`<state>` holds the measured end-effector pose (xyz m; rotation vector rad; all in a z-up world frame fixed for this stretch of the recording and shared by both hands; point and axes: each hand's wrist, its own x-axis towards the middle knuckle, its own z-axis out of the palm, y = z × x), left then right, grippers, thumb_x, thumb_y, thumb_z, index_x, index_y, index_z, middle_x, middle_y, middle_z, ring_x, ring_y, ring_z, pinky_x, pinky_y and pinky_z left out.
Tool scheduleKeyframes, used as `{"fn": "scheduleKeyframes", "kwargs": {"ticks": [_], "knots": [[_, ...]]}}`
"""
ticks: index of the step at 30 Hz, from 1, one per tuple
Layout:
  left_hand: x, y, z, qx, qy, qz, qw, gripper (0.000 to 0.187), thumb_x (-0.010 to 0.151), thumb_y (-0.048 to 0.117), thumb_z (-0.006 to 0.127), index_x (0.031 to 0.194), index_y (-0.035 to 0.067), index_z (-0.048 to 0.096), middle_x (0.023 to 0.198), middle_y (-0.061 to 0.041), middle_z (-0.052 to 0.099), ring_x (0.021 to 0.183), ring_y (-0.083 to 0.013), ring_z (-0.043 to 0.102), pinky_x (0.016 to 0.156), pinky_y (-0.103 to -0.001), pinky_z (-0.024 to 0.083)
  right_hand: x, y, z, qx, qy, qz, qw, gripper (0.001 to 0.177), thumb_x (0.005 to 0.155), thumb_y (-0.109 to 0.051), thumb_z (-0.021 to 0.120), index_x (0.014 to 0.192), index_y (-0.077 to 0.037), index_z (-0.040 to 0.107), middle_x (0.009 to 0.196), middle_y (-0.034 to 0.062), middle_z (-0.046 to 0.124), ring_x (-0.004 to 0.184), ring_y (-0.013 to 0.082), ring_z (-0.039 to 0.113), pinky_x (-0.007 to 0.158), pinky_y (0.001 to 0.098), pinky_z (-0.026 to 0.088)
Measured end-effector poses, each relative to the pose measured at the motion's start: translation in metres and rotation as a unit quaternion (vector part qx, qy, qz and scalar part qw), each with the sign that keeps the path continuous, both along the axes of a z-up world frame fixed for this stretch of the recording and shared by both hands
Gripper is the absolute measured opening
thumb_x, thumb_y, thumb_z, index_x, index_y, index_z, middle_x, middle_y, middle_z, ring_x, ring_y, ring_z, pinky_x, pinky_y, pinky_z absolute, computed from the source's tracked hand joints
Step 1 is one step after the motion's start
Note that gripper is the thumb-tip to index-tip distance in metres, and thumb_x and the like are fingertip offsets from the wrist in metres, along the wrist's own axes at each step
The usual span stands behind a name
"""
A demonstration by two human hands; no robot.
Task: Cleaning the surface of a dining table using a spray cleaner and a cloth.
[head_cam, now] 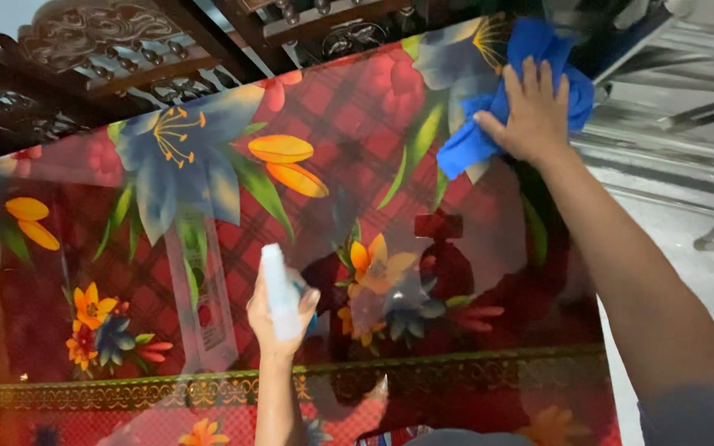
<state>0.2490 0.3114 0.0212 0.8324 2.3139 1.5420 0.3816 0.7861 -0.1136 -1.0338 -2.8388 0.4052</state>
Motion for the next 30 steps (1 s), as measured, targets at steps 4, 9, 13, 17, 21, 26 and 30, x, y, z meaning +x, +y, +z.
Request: {"fn": "scheduleKeyframes", "kwargs": {"ticks": [4, 9, 13, 17, 21, 26, 30], "knots": [[-0.009, -0.023, -0.017, -0.1, 0.146, 0.025, 0.984, 0.079, 0.076, 0.029, 0.08, 0.143, -0.004, 0.052, 0.11, -0.01, 0.073, 0.09, -0.0229, 0.071, 0.086, -0.031, 0.054, -0.038, 0.038, -0.009, 0.037, 0.027, -0.027, 0.999, 0.093, 0.1, -0.064, 0.05, 0.16, 0.005, 0.037, 0.163, 0.0332, 0.03, 0.148, 0.0514, 0.022, 0.113, 0.0661, 0.011], [-0.003, -0.003, -0.003, -0.026, 0.024, 0.023, 0.999, 0.07, 0.075, 0.027, 0.084, 0.134, 0.002, 0.057, 0.086, 0.0, 0.069, 0.064, -0.012, 0.062, 0.065, -0.024, 0.052, -0.066, 0.066, -0.02, 0.03, 0.037, -0.048, 0.998, 0.094, 0.1, -0.064, 0.048, 0.159, 0.008, 0.036, 0.164, 0.036, 0.027, 0.148, 0.0537, 0.02, 0.113, 0.0673, 0.006], [-0.005, -0.001, 0.004, 0.059, -0.002, -0.005, 0.998, 0.08, 0.072, 0.011, 0.085, 0.144, 0.001, 0.051, 0.084, -0.003, 0.067, 0.065, -0.0131, 0.06, 0.064, -0.024, 0.051, -0.074, 0.062, -0.03, 0.079, 0.078, -0.07, 0.991, 0.092, 0.106, -0.064, 0.05, 0.156, 0.012, 0.045, 0.159, 0.0393, 0.037, 0.145, 0.0543, 0.027, 0.113, 0.0664, 0.004], [-0.007, -0.007, 0.008, 0.079, -0.013, -0.007, 0.997, 0.08, 0.075, 0.017, 0.085, 0.145, 0.0, 0.05, 0.086, -0.004, 0.067, 0.069, -0.0139, 0.061, 0.068, -0.025, 0.051, -0.099, 0.041, -0.027, 0.091, 0.081, -0.132, 0.984, 0.083, 0.105, -0.051, 0.06, 0.15, 0.017, 0.047, 0.153, 0.045, 0.039, 0.14, 0.06, 0.03, 0.108, 0.0711, 0.009], [-0.011, -0.021, 0.003, 0.018, 0.04, 0.0, 0.999, 0.085, 0.082, 0.032, 0.079, 0.153, 0.002, 0.042, 0.084, -0.003, 0.069, 0.065, -0.0136, 0.061, 0.065, -0.025, 0.051, -0.146, 0.004, -0.039, 0.057, 0.046, -0.148, 0.986, 0.085, 0.104, -0.052, 0.054, 0.158, 0.013, 0.038, 0.16, 0.0416, 0.032, 0.147, 0.0566, 0.022, 0.111, 0.0727, 0.004], [-0.017, -0.028, 0.008, 0.071, 0.022, 0.001, 0.997, 0.084, 0.081, 0.031, 0.077, 0.151, 0.001, 0.042, 0.082, -0.005, 0.068, 0.066, -0.016, 0.065, 0.066, -0.025, 0.053, -0.213, -0.073, -0.017, 0.022, 0.06, -0.087, 0.994, 0.086, 0.102, -0.053, 0.05, 0.157, 0.011, 0.038, 0.163, 0.0371, 0.025, 0.15, 0.0534, 0.016, 0.115, 0.0713, 0.002], [-0.017, -0.036, 0.004, 0.074, -0.002, 0.009, 0.997, 0.085, 0.083, 0.033, 0.077, 0.154, 0.003, 0.04, 0.083, -0.004, 0.068, 0.067, -0.0151, 0.065, 0.065, -0.025, 0.053, -0.277, -0.131, -0.026, 0.028, 0.046, -0.038, 0.998, 0.09, 0.1, -0.057, 0.042, 0.16, 0.01, 0.033, 0.166, 0.0349, 0.022, 0.152, 0.052, 0.012, 0.116, 0.0712, -0.001]]}}
